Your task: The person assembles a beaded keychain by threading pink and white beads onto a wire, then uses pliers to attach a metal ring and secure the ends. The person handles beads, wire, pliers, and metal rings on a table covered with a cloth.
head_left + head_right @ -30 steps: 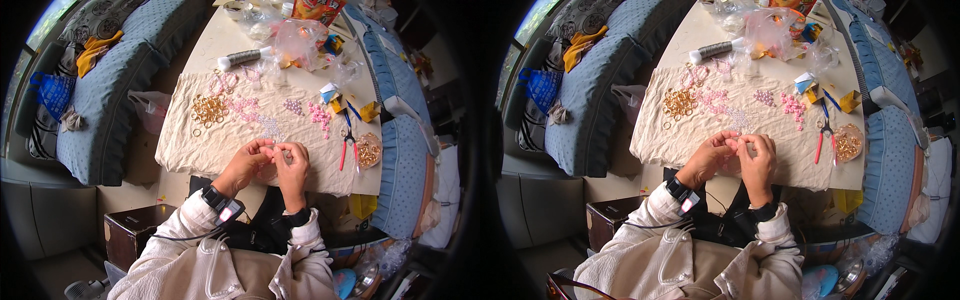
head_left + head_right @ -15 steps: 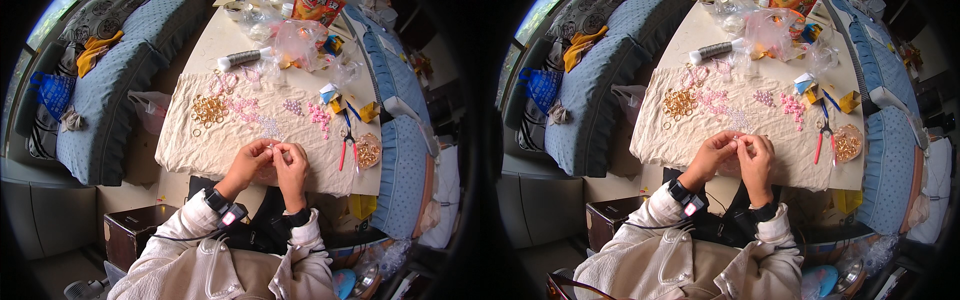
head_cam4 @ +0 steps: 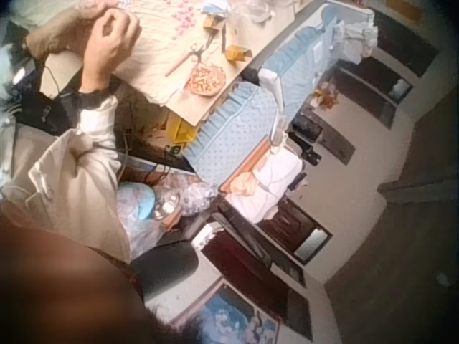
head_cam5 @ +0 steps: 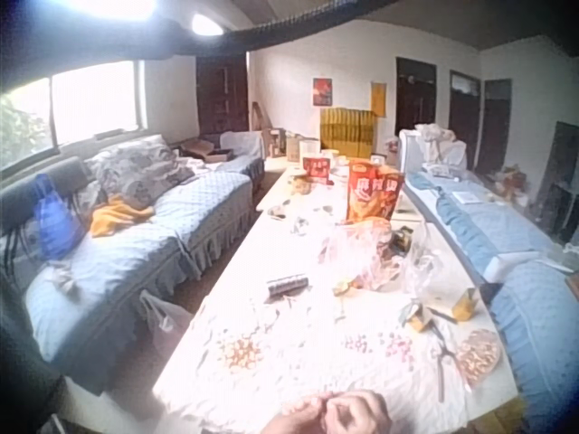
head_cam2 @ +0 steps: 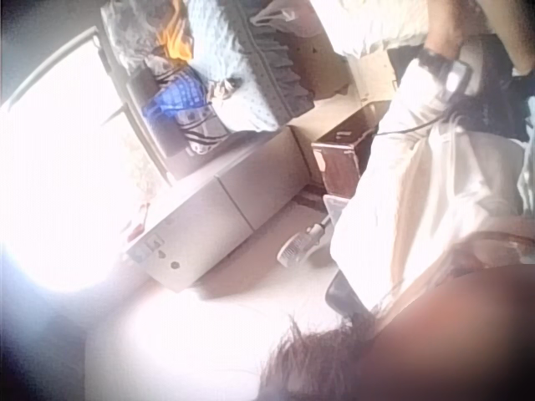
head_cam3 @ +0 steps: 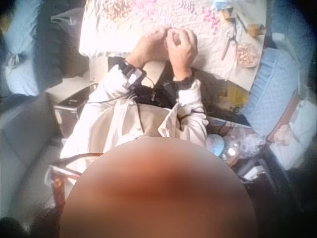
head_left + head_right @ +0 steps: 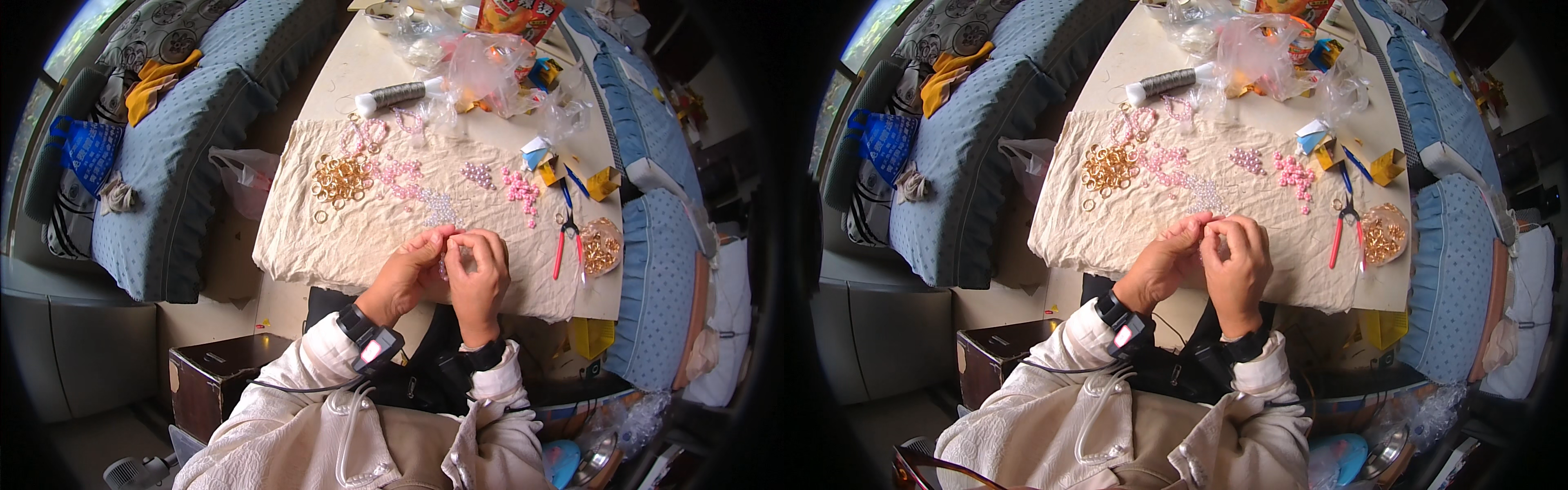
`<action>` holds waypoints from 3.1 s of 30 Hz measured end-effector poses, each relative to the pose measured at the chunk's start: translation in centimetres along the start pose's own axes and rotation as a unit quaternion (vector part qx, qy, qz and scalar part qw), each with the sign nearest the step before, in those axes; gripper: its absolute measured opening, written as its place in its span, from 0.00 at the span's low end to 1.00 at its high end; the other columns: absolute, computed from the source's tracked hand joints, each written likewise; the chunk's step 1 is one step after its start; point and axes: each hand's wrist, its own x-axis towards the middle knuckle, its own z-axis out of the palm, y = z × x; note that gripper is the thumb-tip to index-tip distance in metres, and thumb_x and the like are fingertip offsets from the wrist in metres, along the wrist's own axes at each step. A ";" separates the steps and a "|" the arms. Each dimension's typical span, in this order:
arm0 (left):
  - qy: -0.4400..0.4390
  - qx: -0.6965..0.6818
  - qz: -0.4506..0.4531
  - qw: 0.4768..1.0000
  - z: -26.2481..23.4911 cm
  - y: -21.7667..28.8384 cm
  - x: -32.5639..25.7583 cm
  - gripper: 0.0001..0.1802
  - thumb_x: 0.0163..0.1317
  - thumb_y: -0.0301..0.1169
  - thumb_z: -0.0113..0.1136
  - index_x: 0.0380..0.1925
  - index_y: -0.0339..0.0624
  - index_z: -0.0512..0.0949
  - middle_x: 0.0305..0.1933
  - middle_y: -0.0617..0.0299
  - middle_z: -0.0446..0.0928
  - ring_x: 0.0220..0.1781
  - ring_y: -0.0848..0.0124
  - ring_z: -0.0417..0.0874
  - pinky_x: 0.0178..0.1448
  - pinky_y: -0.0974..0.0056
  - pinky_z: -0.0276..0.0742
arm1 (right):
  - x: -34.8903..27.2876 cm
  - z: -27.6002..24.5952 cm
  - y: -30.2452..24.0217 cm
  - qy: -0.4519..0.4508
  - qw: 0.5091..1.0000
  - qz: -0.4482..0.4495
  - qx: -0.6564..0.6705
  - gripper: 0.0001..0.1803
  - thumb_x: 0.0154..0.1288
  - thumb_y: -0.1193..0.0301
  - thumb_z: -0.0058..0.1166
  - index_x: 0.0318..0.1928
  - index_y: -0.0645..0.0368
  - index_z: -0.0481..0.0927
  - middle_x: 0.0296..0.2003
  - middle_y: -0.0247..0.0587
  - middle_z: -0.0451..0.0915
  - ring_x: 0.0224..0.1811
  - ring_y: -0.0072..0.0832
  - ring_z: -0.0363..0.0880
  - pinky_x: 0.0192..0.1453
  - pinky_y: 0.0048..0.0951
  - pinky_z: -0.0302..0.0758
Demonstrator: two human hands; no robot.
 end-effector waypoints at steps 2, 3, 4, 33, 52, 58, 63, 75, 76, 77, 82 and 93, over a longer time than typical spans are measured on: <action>0.014 -0.028 -0.007 0.999 0.2 0.1 -0.1 0.21 0.77 0.38 0.60 0.65 0.44 0.76 0.69 0.59 0.78 0.69 0.64 0.78 0.74 0.57 0.73 | 0.1 -0.1 -0.2 0.004 1.000 -0.024 -0.006 0.08 0.60 0.78 0.66 0.37 0.56 0.81 0.37 0.39 0.82 0.40 0.41 0.82 0.45 0.40 0.79; 0.021 -0.042 -0.011 0.999 0.4 0.1 -0.2 0.22 0.77 0.38 0.60 0.66 0.45 0.75 0.72 0.60 0.76 0.73 0.63 0.76 0.77 0.56 0.70 | 0.1 -0.1 -0.4 -0.001 1.000 -0.023 -0.004 0.08 0.60 0.78 0.66 0.37 0.56 0.80 0.35 0.39 0.81 0.39 0.41 0.81 0.44 0.40 0.78; 0.018 -0.057 -0.013 0.998 0.5 0.2 -0.3 0.22 0.76 0.38 0.60 0.67 0.45 0.75 0.73 0.59 0.75 0.75 0.62 0.74 0.79 0.55 0.68 | 0.1 -0.2 -0.5 -0.008 1.000 -0.019 -0.004 0.08 0.59 0.78 0.66 0.36 0.56 0.80 0.34 0.38 0.81 0.38 0.40 0.81 0.43 0.40 0.78; -0.063 -0.177 -0.033 0.982 1.9 -0.8 -0.2 0.15 0.74 0.38 0.62 0.58 0.58 0.82 0.79 0.64 0.68 0.82 0.57 0.64 0.85 0.47 0.59 | -0.2 -0.3 -0.3 0.036 0.999 0.004 0.034 0.11 0.55 0.78 0.68 0.32 0.55 0.76 0.26 0.37 0.77 0.28 0.39 0.77 0.35 0.40 0.75; -0.069 -0.167 -0.027 0.983 2.0 -1.2 -0.2 0.16 0.73 0.38 0.62 0.59 0.59 0.82 0.79 0.63 0.68 0.82 0.57 0.63 0.85 0.49 0.59 | -0.8 0.1 0.5 0.051 0.997 0.025 0.050 0.11 0.56 0.77 0.67 0.33 0.55 0.75 0.28 0.39 0.77 0.31 0.42 0.79 0.37 0.42 0.76; -0.074 -0.173 -0.028 0.982 2.0 -1.3 -0.1 0.16 0.73 0.38 0.63 0.59 0.60 0.82 0.78 0.63 0.69 0.82 0.57 0.63 0.85 0.49 0.59 | -1.0 0.0 0.5 0.047 0.997 0.028 0.052 0.11 0.56 0.77 0.67 0.32 0.55 0.75 0.28 0.39 0.77 0.31 0.42 0.79 0.37 0.42 0.76; -0.070 -0.171 -0.028 0.982 2.1 -1.4 -0.1 0.16 0.73 0.38 0.63 0.59 0.60 0.82 0.78 0.63 0.69 0.82 0.57 0.63 0.85 0.49 0.58 | -1.0 0.0 0.6 0.047 0.997 0.025 0.056 0.10 0.56 0.79 0.66 0.32 0.56 0.76 0.28 0.38 0.78 0.30 0.39 0.79 0.36 0.39 0.76; -0.067 -0.202 -0.032 0.977 1.9 -1.7 0.1 0.15 0.74 0.35 0.60 0.58 0.58 0.83 0.78 0.63 0.69 0.82 0.57 0.63 0.85 0.49 0.59 | -1.0 0.1 0.6 0.049 0.996 0.029 0.065 0.11 0.55 0.77 0.67 0.32 0.55 0.75 0.27 0.37 0.78 0.30 0.40 0.79 0.36 0.41 0.75; -0.071 -0.198 -0.031 0.977 1.9 -1.7 0.1 0.15 0.74 0.36 0.60 0.58 0.58 0.83 0.78 0.63 0.69 0.82 0.57 0.63 0.85 0.49 0.59 | -1.0 0.1 0.6 0.049 0.996 0.032 0.065 0.11 0.55 0.77 0.67 0.32 0.55 0.75 0.27 0.37 0.78 0.30 0.40 0.79 0.36 0.41 0.75; -0.073 -0.193 -0.030 0.978 1.9 -1.8 0.2 0.15 0.74 0.36 0.60 0.58 0.58 0.84 0.78 0.63 0.69 0.82 0.57 0.63 0.85 0.50 0.59 | -1.1 0.1 0.6 0.049 0.996 0.035 0.066 0.11 0.55 0.78 0.67 0.32 0.55 0.75 0.27 0.37 0.78 0.30 0.40 0.79 0.36 0.41 0.75; -0.065 -0.181 -0.024 0.981 2.0 -1.8 0.0 0.15 0.74 0.36 0.60 0.58 0.59 0.84 0.78 0.64 0.69 0.82 0.57 0.63 0.86 0.50 0.58 | -1.1 0.1 0.4 0.052 0.995 0.045 0.070 0.11 0.55 0.78 0.66 0.32 0.55 0.75 0.27 0.37 0.78 0.30 0.40 0.79 0.36 0.41 0.75; -0.073 -0.174 -0.019 0.982 1.7 -2.2 0.1 0.17 0.75 0.36 0.60 0.62 0.61 0.80 0.80 0.63 0.66 0.82 0.58 0.63 0.85 0.49 0.58 | -1.1 0.0 0.5 0.055 0.996 0.039 0.066 0.10 0.55 0.78 0.67 0.32 0.56 0.76 0.28 0.37 0.78 0.30 0.40 0.78 0.36 0.40 0.75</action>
